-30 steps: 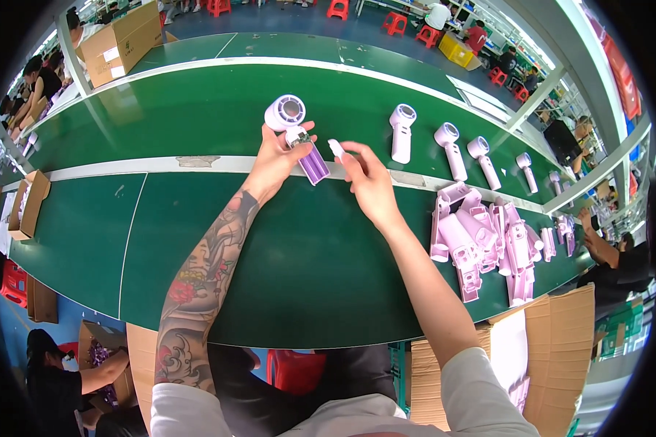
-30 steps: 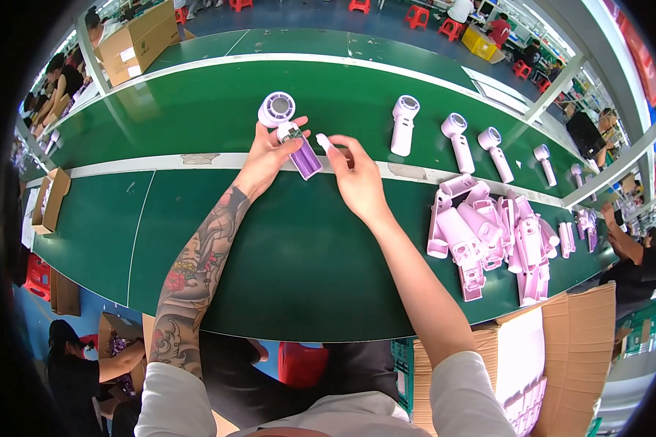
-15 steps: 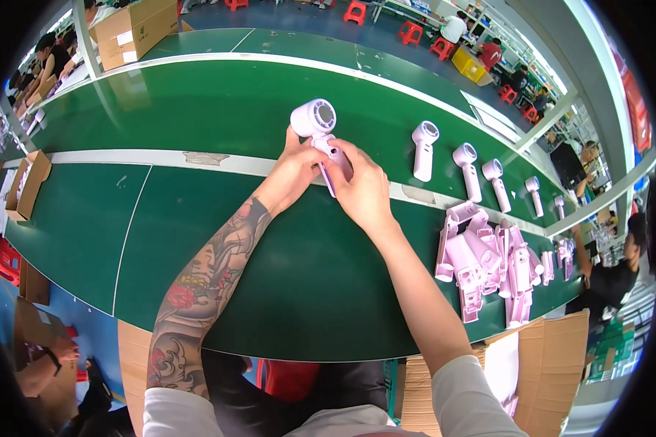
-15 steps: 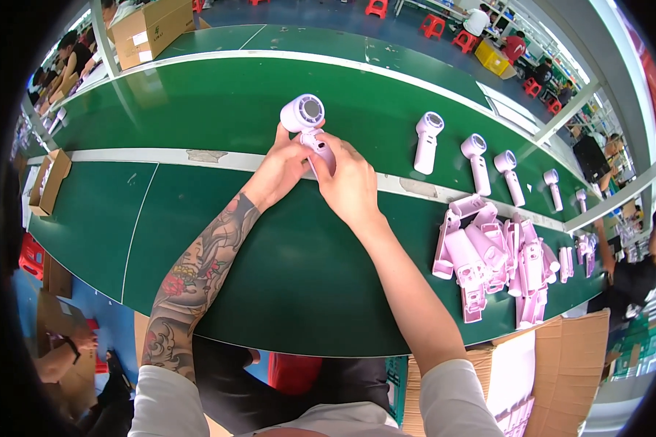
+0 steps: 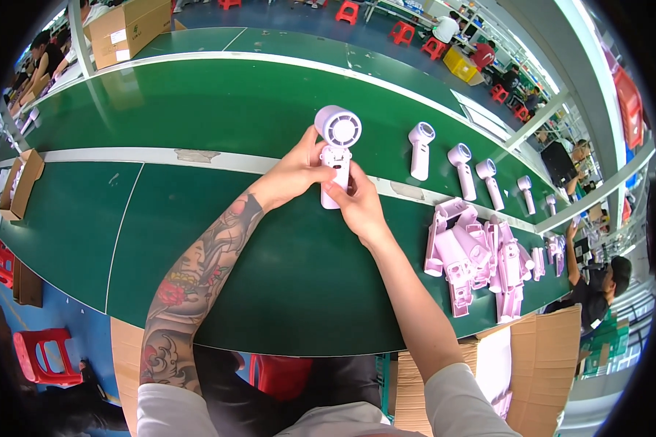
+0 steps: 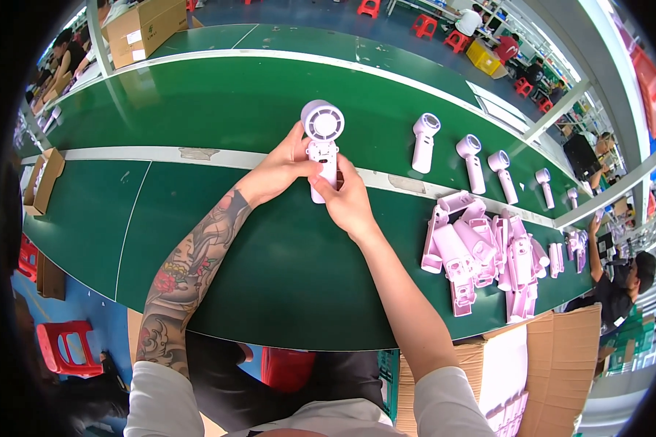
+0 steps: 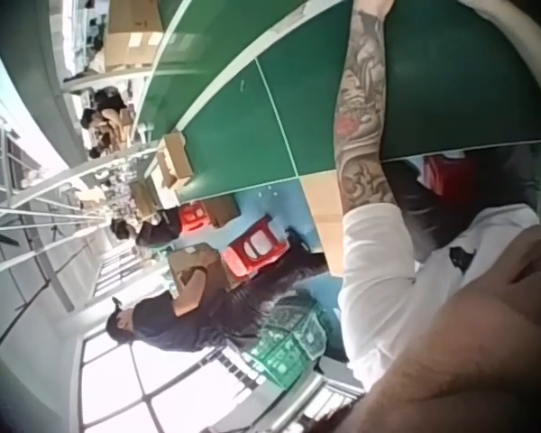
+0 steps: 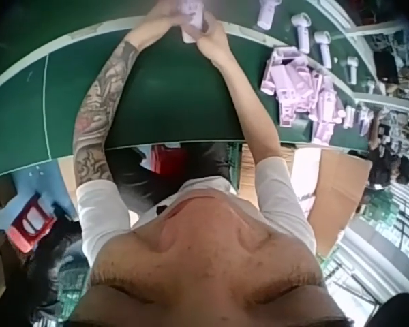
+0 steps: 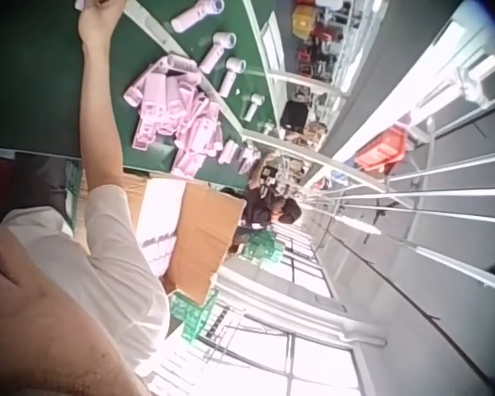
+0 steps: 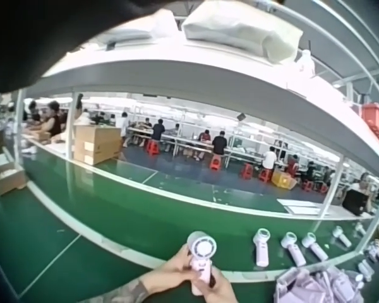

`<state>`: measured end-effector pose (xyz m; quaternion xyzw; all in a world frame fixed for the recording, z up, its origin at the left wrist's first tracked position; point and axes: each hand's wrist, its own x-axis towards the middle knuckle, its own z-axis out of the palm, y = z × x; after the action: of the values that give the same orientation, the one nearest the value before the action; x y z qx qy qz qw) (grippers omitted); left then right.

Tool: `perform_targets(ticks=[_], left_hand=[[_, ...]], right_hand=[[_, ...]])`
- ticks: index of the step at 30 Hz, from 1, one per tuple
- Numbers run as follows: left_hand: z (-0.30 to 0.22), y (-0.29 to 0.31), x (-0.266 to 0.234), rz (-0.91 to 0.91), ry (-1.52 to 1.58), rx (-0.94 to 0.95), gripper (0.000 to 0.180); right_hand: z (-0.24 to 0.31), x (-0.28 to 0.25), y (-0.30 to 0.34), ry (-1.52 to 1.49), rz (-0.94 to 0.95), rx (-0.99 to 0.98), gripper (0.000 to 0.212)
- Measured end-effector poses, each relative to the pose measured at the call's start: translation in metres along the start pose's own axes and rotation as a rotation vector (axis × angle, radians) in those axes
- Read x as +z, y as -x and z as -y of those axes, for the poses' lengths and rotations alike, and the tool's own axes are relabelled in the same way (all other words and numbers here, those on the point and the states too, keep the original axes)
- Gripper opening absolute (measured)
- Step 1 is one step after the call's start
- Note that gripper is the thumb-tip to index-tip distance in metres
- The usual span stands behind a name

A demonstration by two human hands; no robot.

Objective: Assembling and inspecting small handheld electric fans on a production line.

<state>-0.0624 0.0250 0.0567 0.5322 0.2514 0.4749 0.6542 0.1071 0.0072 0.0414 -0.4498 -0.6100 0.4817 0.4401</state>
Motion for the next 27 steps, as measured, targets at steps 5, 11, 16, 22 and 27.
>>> perform_targets(ticks=[5, 11, 16, 22, 27], left_hand=[[0.018, -0.001, 0.005, 0.048, -0.109, 0.042, 0.063], [0.028, -0.001, 0.016, 0.006, -0.075, 0.067, 0.058], [0.029, -0.002, 0.023, -0.114, -0.175, 0.029, 0.055], [0.032, -0.005, 0.022, -0.131, -0.228, 0.055, 0.054], [0.033, -0.003, 0.020, -0.110, -0.242, 0.058, 0.061]], right_hand=[[-0.012, -0.010, 0.007, -0.164, 0.037, -0.056, 0.058], [-0.014, -0.017, 0.005, -0.197, 0.018, -0.080, 0.058], [-0.014, -0.009, 0.004, 0.085, -0.039, -0.151, 0.054], [-0.010, 0.004, 0.008, 0.298, -0.216, -0.214, 0.053], [-0.002, 0.001, 0.009, 0.362, -0.265, -0.198, 0.046]])
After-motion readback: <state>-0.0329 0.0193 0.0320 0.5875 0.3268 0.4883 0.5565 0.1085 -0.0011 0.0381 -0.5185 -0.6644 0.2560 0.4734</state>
